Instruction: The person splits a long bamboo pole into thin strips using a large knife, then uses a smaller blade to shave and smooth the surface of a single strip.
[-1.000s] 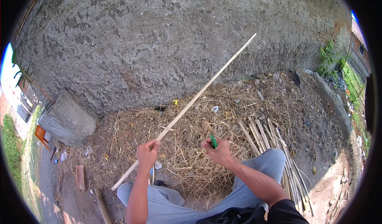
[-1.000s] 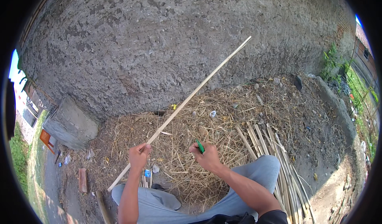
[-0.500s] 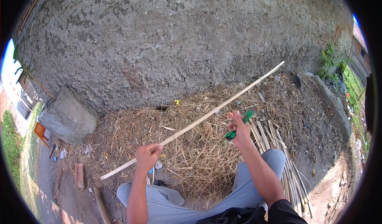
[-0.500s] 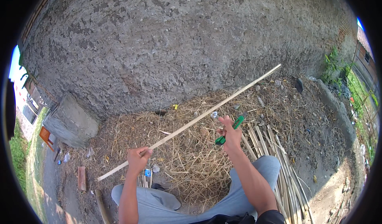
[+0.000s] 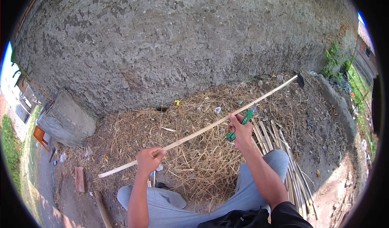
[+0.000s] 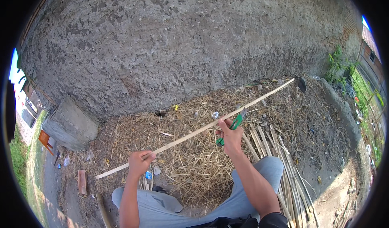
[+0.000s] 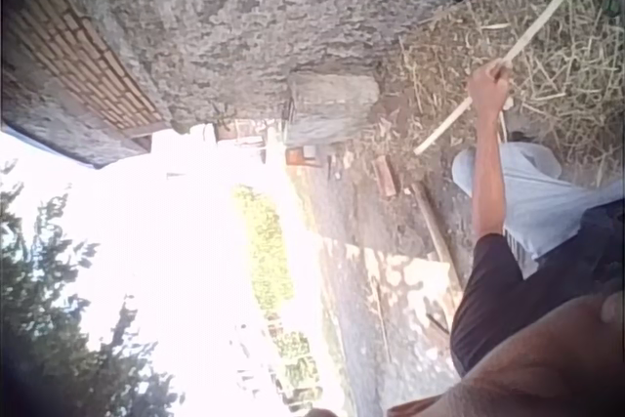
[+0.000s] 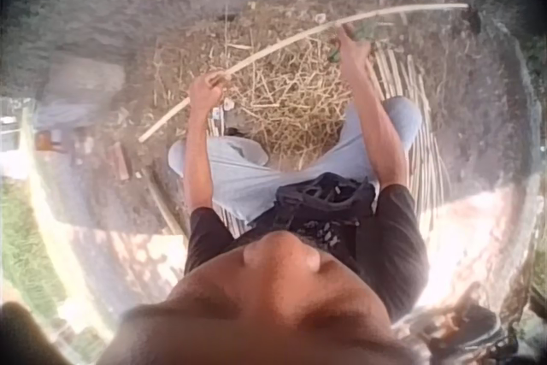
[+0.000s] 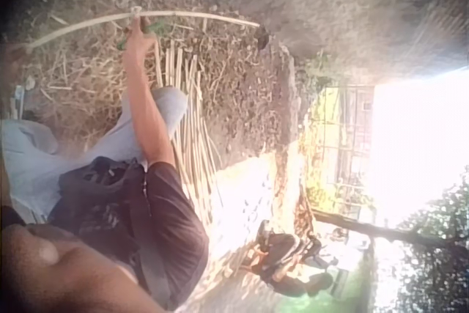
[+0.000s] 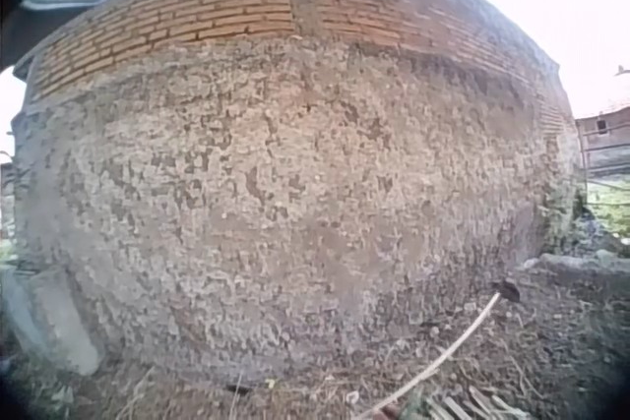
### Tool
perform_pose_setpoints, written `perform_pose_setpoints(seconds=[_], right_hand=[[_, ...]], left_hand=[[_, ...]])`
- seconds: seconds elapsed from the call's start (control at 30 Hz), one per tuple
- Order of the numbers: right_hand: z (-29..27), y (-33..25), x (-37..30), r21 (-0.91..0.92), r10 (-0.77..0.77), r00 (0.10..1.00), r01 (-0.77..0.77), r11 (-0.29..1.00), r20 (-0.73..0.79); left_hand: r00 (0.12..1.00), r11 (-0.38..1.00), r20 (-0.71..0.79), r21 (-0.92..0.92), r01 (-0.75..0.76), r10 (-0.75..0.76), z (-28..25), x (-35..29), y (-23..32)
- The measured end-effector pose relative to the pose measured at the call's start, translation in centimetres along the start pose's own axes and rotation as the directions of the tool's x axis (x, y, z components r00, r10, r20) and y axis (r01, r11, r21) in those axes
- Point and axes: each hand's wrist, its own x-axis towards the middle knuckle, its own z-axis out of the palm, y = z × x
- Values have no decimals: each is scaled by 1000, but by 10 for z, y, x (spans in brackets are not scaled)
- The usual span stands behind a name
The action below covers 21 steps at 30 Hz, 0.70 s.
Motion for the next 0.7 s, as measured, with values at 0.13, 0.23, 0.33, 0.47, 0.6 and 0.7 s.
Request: perform_pose_setpoints(seconds=[0.13, 0.23, 0.33, 0.47, 0.6, 0.7], right_hand=[[3, 6, -4, -89, -50, 999, 51, 995, 15], [6, 8, -10, -156, -43, 998, 37, 987, -36], [7, 9, -17, -292, -73, 997, 70, 954, -1], [14, 22, -37, -448, 26, 992, 33, 893, 124], [23, 30, -59, -539, 72, 958, 92, 837, 276], [27, 36, -72, -518, 197, 896, 42, 854, 398]], left_hand=[[1000, 999, 10, 39, -5, 5, -1, 1, 4], [1000, 999, -17, 49, -21, 22, -1, -1, 1], [999, 1000, -44, 17, -3, 4, 0, -1, -1], [996, 999, -82, 8, 37, -36, 5, -2, 1], [990, 990, -128, 136, -45, 63, 4, -3, 4], [983, 990, -179, 141, -15, 40, 8, -5, 8]])
